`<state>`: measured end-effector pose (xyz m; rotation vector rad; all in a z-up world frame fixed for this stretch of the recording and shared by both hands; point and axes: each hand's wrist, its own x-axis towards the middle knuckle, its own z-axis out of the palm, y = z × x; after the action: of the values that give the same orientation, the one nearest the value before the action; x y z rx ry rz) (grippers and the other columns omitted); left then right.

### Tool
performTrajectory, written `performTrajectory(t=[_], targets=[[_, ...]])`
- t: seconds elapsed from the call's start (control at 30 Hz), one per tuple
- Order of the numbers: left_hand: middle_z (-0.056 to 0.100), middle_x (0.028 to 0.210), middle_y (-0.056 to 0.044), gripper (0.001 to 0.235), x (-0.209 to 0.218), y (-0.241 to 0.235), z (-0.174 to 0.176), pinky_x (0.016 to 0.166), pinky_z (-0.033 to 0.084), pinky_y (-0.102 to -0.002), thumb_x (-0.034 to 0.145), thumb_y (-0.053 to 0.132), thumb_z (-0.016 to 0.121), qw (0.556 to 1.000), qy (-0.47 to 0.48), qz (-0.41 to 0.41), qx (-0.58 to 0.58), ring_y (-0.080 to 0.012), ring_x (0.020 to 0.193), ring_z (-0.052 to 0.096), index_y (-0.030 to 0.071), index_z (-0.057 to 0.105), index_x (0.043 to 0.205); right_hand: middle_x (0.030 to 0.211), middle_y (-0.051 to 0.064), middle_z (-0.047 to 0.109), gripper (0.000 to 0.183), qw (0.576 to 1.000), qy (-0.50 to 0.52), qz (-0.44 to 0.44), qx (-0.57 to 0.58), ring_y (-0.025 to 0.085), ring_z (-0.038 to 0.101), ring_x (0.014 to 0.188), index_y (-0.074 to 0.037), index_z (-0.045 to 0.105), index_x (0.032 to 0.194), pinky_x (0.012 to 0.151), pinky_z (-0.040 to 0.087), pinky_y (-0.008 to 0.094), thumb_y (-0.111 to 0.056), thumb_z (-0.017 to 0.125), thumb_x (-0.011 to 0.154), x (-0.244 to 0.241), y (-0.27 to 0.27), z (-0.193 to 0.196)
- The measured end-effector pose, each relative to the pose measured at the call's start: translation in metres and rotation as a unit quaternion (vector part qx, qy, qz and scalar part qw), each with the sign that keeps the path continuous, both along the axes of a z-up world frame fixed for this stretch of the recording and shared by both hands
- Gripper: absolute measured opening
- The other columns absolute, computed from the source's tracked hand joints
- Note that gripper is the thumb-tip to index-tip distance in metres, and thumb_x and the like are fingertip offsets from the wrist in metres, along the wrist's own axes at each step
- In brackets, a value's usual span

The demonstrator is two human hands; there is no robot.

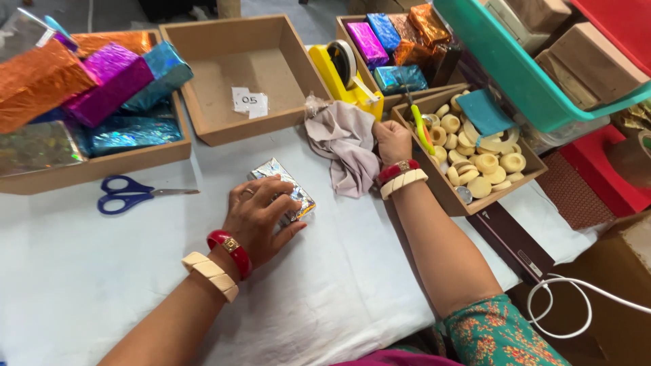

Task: The person wraps a small rectangular box with shiny silver paper, folds the edges, and secures it with clear tape. They then place the wrapped box into a cardboard box and handle a roll of tape and a tape dispenser.

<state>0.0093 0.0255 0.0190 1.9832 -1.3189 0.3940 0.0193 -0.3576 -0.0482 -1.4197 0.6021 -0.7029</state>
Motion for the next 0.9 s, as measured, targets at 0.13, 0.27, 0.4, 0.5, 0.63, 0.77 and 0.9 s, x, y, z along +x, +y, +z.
performTrajectory(t=[0.13, 0.27, 0.4, 0.5, 0.63, 0.77, 0.9], targets=[[0.063, 0.124, 0.0, 0.029, 0.0, 0.0, 0.002, 0.105, 0.035, -0.047, 0.079, 0.033, 0.083, 1.0, -0.007, 0.003, 0.001, -0.0247, 0.129, 0.054, 0.018, 0.069, 0.099, 0.07, -0.002, 0.064, 0.015, 0.998, 0.048, 0.029, -0.013, 0.006, 0.052, 0.059, -0.006, 0.063, 0.073, 0.052, 0.044, 0.025, -0.007, 0.071, 0.086, 0.001, -0.013, -0.014], [0.064, 0.124, 0.0, 0.03, 0.002, 0.001, 0.001, 0.103, 0.035, -0.046, 0.079, 0.034, 0.083, 1.0, -0.002, 0.002, 0.012, -0.0245, 0.127, 0.055, 0.018, 0.07, 0.1, 0.068, -0.004, 0.06, 0.013, 0.998, -0.043, 0.005, -0.035, 0.004, 0.048, 0.057, -0.006, 0.063, 0.076, 0.051, 0.039, 0.022, -0.006, 0.069, 0.088, -0.004, 0.004, -0.005], [0.064, 0.123, -0.001, 0.032, 0.003, -0.001, -0.002, 0.104, 0.032, -0.049, 0.079, 0.039, 0.082, 1.0, 0.003, -0.001, 0.01, -0.025, 0.128, 0.055, 0.019, 0.069, 0.101, 0.059, -0.004, 0.05, 0.009, 0.974, -0.219, 0.031, 0.048, 0.004, 0.037, 0.044, -0.009, 0.061, 0.086, 0.042, 0.026, 0.021, -0.012, 0.066, 0.093, -0.031, 0.052, 0.068], [0.06, 0.127, -0.01, 0.054, -0.004, 0.002, 0.013, 0.105, 0.024, -0.056, 0.078, 0.048, 0.08, 0.997, -0.025, 0.024, -0.07, -0.0286, 0.122, 0.053, 0.01, 0.067, 0.114, 0.069, -0.006, 0.051, 0.009, 0.974, -0.215, 0.063, -0.04, 0.002, 0.037, 0.05, -0.008, 0.06, 0.093, 0.046, 0.026, 0.018, -0.012, 0.068, 0.096, -0.039, 0.056, 0.085], [0.062, 0.124, -0.007, 0.041, -0.005, -0.001, 0.029, 0.107, 0.023, -0.055, 0.085, 0.042, 0.076, 0.991, -0.067, 0.053, -0.103, -0.0272, 0.124, 0.055, 0.013, 0.066, 0.112, 0.074, -0.006, 0.055, 0.012, 0.967, -0.201, 0.1, -0.116, 0.003, 0.043, 0.057, -0.008, 0.059, 0.093, 0.052, 0.032, 0.019, -0.014, 0.068, 0.099, -0.046, 0.053, 0.098], [0.065, 0.116, -0.001, 0.019, 0.007, -0.037, 0.071, 0.106, 0.032, -0.048, 0.092, 0.025, 0.071, 0.994, -0.055, 0.045, -0.079, -0.024, 0.119, 0.06, 0.019, 0.068, 0.109, 0.072, -0.008, 0.051, 0.008, 0.968, -0.126, 0.157, -0.152, 0.001, 0.041, 0.06, -0.006, 0.062, 0.094, 0.054, 0.031, 0.019, -0.012, 0.066, 0.098, -0.05, 0.041, 0.099], [0.066, 0.127, -0.002, 0.031, 0.05, -0.12, 0.109, 0.099, 0.04, -0.044, 0.097, 0.011, 0.061, 0.994, -0.054, -0.079, -0.054, -0.0272, 0.122, 0.059, 0.017, 0.069, 0.126, 0.07, -0.008, 0.051, 0.007, 0.964, -0.108, 0.206, -0.128, 0.002, 0.041, 0.058, -0.005, 0.062, 0.092, 0.051, 0.03, 0.019, -0.012, 0.062, 0.093, -0.049, 0.03, 0.088]])
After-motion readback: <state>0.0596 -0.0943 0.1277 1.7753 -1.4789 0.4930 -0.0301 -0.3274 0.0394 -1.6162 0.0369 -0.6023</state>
